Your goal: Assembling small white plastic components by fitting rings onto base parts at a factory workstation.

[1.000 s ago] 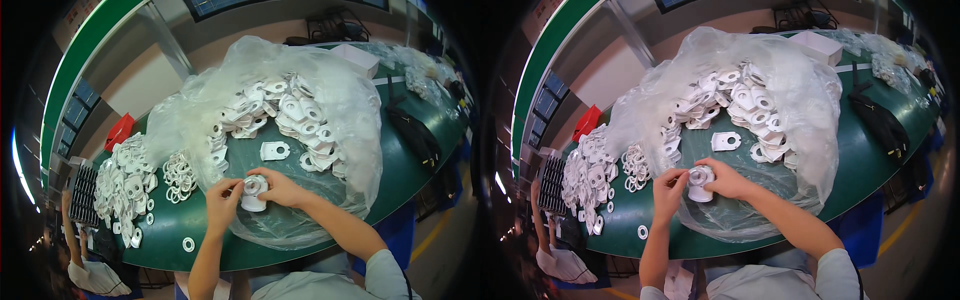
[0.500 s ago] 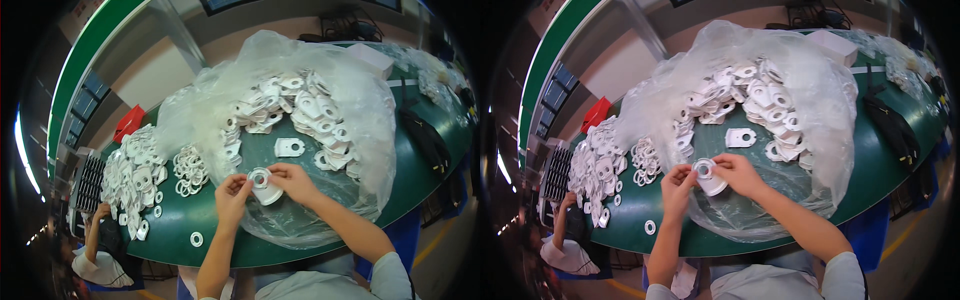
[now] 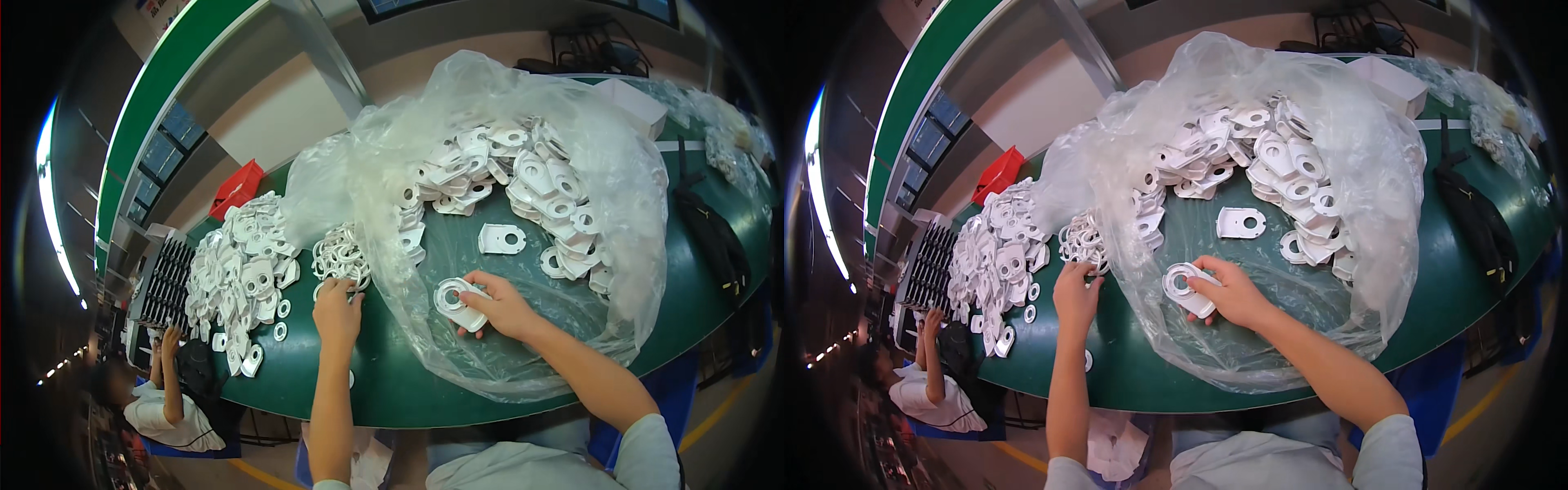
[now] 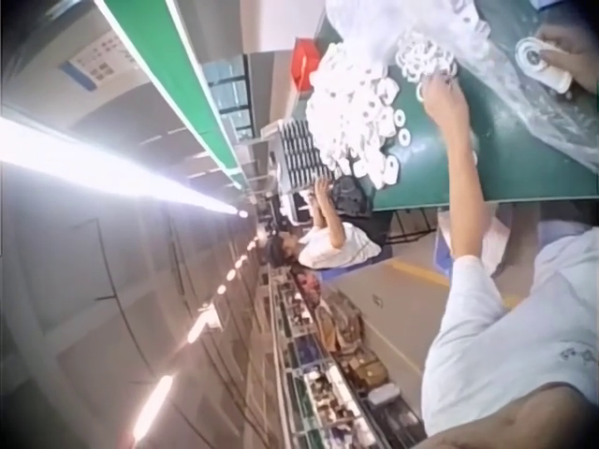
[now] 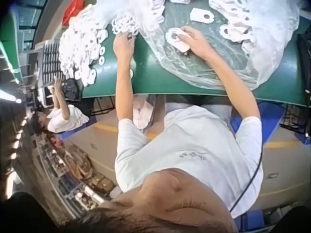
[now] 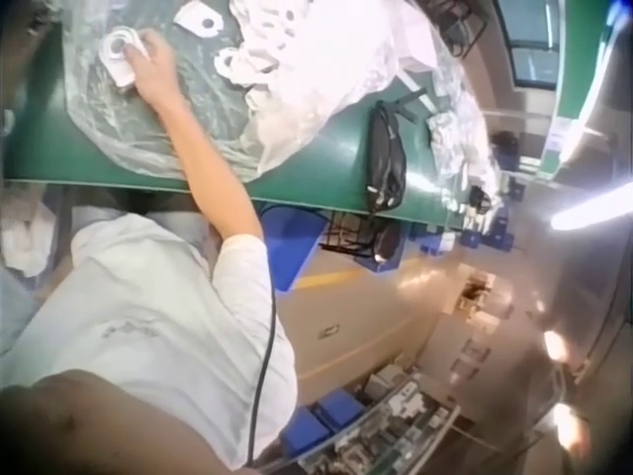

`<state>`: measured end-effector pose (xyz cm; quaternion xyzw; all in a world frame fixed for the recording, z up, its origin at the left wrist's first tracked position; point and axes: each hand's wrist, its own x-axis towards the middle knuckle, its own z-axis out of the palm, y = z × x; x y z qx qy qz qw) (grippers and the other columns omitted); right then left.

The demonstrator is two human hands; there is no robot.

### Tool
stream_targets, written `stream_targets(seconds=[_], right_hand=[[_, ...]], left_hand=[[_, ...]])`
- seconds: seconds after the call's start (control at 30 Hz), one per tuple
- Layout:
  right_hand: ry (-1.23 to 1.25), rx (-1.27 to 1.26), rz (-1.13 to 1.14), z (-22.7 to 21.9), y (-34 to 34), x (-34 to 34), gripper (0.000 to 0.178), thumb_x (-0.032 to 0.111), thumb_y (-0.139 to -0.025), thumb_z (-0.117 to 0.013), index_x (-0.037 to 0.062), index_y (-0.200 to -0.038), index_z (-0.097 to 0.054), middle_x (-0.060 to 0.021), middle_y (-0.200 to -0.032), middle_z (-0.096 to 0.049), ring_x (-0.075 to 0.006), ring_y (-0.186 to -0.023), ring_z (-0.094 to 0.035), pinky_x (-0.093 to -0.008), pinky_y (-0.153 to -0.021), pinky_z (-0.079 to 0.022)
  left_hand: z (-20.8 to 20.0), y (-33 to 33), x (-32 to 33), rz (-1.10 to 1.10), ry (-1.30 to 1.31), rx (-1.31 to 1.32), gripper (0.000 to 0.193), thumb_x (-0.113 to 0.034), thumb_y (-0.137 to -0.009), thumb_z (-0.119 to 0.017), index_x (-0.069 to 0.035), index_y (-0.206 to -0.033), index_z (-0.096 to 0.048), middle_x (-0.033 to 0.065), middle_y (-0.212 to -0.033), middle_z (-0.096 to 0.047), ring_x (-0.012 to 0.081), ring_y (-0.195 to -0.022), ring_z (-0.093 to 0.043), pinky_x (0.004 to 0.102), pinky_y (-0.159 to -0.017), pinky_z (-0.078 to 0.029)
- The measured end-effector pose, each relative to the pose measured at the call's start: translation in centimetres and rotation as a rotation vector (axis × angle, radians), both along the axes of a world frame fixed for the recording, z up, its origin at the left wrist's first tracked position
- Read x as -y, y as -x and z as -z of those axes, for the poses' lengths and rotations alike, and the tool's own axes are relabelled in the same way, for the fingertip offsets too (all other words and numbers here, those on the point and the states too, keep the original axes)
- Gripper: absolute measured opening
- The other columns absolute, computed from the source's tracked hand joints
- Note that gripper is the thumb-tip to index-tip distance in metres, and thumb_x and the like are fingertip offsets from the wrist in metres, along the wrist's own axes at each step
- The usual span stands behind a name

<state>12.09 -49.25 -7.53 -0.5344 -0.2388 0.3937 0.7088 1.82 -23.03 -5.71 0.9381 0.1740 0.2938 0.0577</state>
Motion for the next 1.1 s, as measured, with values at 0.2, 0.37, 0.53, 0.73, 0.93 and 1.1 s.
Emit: stream_targets(seconds=[0.2, 0.37, 0.53, 0.73, 0.93, 1.1], right_hand=[[0.012, 0.019, -0.007, -0.4, 0.1, 0.0, 0.016, 0.016, -0.093, -0.050, 0.0037, -0.104, -0.049, -0.0101, -0.086, -0.065, -0.0169, -0.065, -0.066, -0.0227, -0.045, -0.047], [0.021, 0.022, 0.013, -0.2, 0.0, 0.1, 0.015, 0.015, -0.093, -0.050, 0.0027, -0.102, -0.050, -0.0084, -0.082, -0.064, -0.0140, -0.062, -0.065, -0.0223, -0.042, -0.046], [0.014, -0.022, 0.010, -0.6, 0.0, 0.1, 0.016, 0.016, -0.093, -0.051, 0.0020, -0.102, -0.050, -0.0087, -0.083, -0.064, -0.0145, -0.063, -0.066, -0.0224, -0.042, -0.046], [0.022, 0.000, -0.016, -0.5, -0.2, 0.1, 0.018, 0.017, -0.093, -0.050, 0.0026, -0.106, -0.049, -0.0115, -0.086, -0.065, -0.0179, -0.066, -0.067, -0.0238, -0.046, -0.049], [0.049, -0.008, -0.016, -0.5, -0.3, 0.4, 0.019, 0.015, -0.093, -0.050, 0.0019, -0.107, -0.049, -0.0118, -0.087, -0.065, -0.0177, -0.067, -0.066, -0.0242, -0.047, -0.050], [0.040, -0.011, -0.013, -0.2, -0.4, 0.1, 0.020, 0.016, -0.094, -0.050, 0.0015, -0.108, -0.050, -0.0114, -0.088, -0.064, -0.0177, -0.068, -0.066, -0.0246, -0.048, -0.051]], left_hand=[[-0.4, 0.1, -5.3, 0.110, 0.400, -0.030, 0.013, -0.002, -0.072, -0.069, 0.001, -0.085, -0.067, 0.0086, -0.079, -0.065, 0.0199, -0.069, -0.064, 0.0299, -0.061, -0.049], [-0.6, -0.6, -6.5, 0.172, 1.132, 0.286, 0.013, 0.002, -0.078, -0.065, 0.004, -0.090, -0.068, 0.0102, -0.084, -0.067, 0.0129, -0.070, -0.064, 0.0238, -0.063, -0.051], [-1.5, -1.3, -6.3, 0.168, 0.977, 0.306, 0.014, -0.010, -0.085, -0.063, 0.001, -0.094, -0.067, 0.0046, -0.086, -0.067, 0.0084, -0.071, -0.059, 0.0206, -0.057, -0.044], [-2.8, -2.9, -6.4, 0.104, 1.066, 0.326, 0.014, -0.015, -0.086, -0.064, -0.002, -0.087, -0.069, 0.0001, -0.078, -0.064, 0.0043, -0.062, -0.048, 0.0179, -0.051, -0.035], [-4.5, -2.8, -6.6, 0.061, 0.943, 0.233, 0.016, -0.014, -0.084, -0.065, 0.000, -0.089, -0.070, -0.0015, -0.070, -0.060, 0.0039, -0.053, -0.044, 0.0174, -0.049, -0.032], [-5.3, -2.0, -1.6, 0.270, 0.823, 0.152, 0.016, -0.006, -0.080, -0.066, 0.004, -0.092, -0.068, 0.0035, -0.076, -0.064, 0.0111, -0.066, -0.058, 0.0210, -0.060, -0.045]])
